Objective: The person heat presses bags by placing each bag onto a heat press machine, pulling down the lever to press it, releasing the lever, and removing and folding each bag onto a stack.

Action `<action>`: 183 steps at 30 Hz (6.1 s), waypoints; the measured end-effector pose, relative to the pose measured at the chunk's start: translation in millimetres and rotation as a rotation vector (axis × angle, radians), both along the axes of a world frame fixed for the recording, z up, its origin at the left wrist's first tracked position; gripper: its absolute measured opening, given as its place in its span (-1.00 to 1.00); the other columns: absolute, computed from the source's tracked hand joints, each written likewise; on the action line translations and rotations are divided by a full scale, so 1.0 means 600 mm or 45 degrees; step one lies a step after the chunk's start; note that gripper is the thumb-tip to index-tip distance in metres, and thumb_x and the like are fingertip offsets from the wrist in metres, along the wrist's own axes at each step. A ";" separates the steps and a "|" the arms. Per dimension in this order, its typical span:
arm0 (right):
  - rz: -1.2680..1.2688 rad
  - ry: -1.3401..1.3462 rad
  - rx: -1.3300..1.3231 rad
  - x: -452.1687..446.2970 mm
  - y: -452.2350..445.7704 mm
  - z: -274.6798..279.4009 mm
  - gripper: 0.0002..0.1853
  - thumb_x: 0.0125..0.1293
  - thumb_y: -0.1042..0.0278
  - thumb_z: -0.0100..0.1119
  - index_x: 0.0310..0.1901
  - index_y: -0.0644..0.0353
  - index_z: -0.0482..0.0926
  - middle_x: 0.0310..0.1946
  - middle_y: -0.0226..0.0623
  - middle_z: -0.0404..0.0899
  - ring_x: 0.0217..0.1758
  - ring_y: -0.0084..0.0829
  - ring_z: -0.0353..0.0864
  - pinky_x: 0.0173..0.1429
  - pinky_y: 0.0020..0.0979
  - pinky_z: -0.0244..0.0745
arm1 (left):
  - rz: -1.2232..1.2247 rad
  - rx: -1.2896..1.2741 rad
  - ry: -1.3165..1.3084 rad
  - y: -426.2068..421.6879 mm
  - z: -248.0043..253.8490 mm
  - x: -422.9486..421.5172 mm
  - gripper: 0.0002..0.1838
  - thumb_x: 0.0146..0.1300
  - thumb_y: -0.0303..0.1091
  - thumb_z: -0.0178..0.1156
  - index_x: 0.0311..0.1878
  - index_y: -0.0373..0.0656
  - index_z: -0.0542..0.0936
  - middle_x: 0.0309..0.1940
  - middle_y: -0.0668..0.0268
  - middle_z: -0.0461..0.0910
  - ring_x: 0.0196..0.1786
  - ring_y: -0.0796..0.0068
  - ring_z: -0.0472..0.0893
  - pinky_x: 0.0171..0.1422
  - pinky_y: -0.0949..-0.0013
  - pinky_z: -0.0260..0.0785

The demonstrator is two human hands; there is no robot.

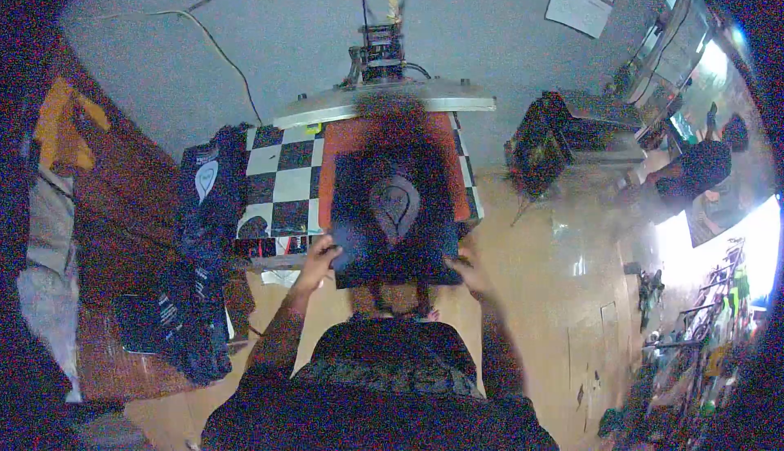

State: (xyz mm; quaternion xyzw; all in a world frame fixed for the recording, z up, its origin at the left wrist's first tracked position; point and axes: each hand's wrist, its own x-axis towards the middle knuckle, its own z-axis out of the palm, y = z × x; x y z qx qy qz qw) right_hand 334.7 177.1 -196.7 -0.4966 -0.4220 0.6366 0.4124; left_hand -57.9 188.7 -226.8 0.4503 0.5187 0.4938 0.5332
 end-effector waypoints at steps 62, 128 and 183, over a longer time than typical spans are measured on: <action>-0.343 -0.266 0.050 0.002 0.158 0.011 -0.86 0.31 0.54 0.10 -0.11 0.32 0.50 -0.41 -0.25 0.63 -0.51 -0.50 0.62 -0.43 -0.53 0.50 | 0.243 -0.011 0.134 0.099 0.077 0.020 -0.81 0.22 -0.54 0.23 -0.14 -0.24 0.44 -0.54 0.26 0.55 -0.60 0.54 0.54 -0.58 0.47 0.41; -0.253 -1.118 1.370 -0.039 0.175 0.021 -0.80 0.09 0.41 0.30 -0.23 0.24 0.64 -0.21 -0.04 0.62 -0.07 -0.02 0.56 -0.03 -0.11 0.48 | 0.287 0.809 1.407 0.092 0.132 0.067 -0.78 0.12 -0.39 0.27 -0.14 -0.19 0.64 -0.08 0.06 0.63 0.00 0.05 0.61 0.13 0.11 0.41; -0.500 -0.678 0.620 0.044 0.189 -0.100 -0.81 0.34 0.29 0.26 -0.23 0.26 0.57 -0.39 -0.36 0.63 -0.43 -0.57 0.57 -0.35 -0.52 0.46 | 0.400 0.534 0.975 0.054 0.032 -0.009 -0.44 0.07 -0.29 0.44 0.17 -0.22 0.56 0.10 0.00 0.57 0.08 0.09 0.63 0.10 0.24 0.51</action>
